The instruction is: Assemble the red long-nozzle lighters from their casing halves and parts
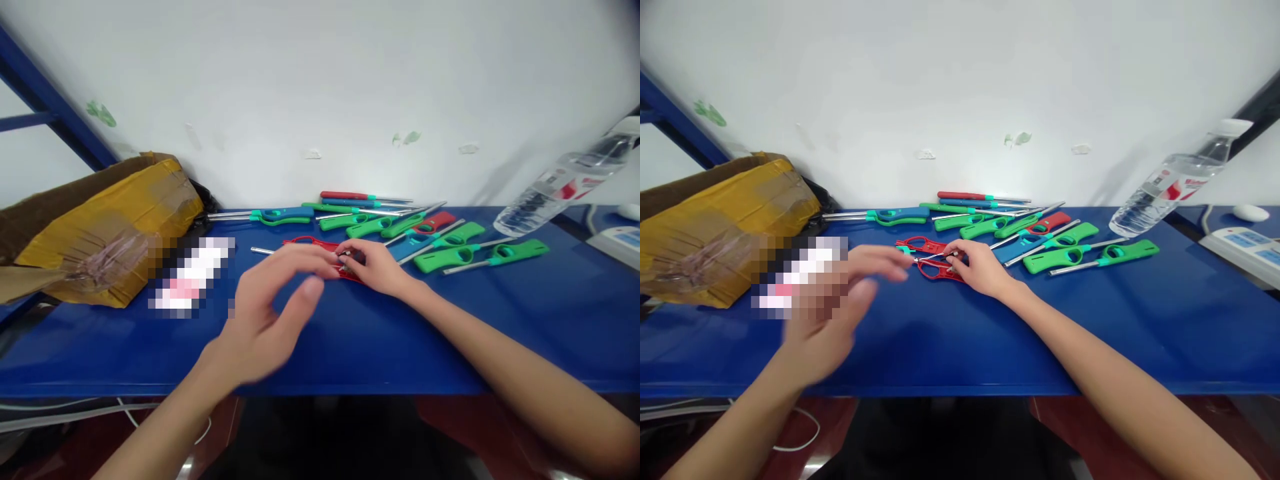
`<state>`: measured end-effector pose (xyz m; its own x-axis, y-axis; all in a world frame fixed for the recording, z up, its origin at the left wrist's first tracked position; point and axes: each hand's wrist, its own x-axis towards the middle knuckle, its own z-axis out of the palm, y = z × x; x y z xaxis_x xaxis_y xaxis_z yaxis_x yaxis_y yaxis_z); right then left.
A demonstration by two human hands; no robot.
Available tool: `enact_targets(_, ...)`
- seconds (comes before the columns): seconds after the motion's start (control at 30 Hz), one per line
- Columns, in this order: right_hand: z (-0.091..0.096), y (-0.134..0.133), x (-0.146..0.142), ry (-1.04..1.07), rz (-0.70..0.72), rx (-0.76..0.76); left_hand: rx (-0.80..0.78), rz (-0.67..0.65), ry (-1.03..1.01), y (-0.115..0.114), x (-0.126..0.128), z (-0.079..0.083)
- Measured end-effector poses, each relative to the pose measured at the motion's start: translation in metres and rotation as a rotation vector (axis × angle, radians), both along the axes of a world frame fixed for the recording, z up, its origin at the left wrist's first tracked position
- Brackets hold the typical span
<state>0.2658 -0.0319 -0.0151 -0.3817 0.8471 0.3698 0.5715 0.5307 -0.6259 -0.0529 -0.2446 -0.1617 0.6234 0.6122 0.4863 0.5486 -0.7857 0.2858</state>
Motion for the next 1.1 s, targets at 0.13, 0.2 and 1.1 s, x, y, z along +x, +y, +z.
enact_targets(0.13, -0.007, 0.004, 0.003, -0.126, 0.011, 0.146, -0.134, 0.179, -0.015, 0.185, 0.084, 0.192)
enact_targets(0.2, -0.01, 0.006, 0.005, -0.144, 0.024, 0.181, -0.118, 0.161, 0.084, 0.216, 0.099, 0.215)
enact_targets(1.1, 0.02, 0.0, 0.031, -0.358, 0.183, 0.029, -0.201, -0.078, 0.195, 0.233, 0.066, 0.162)
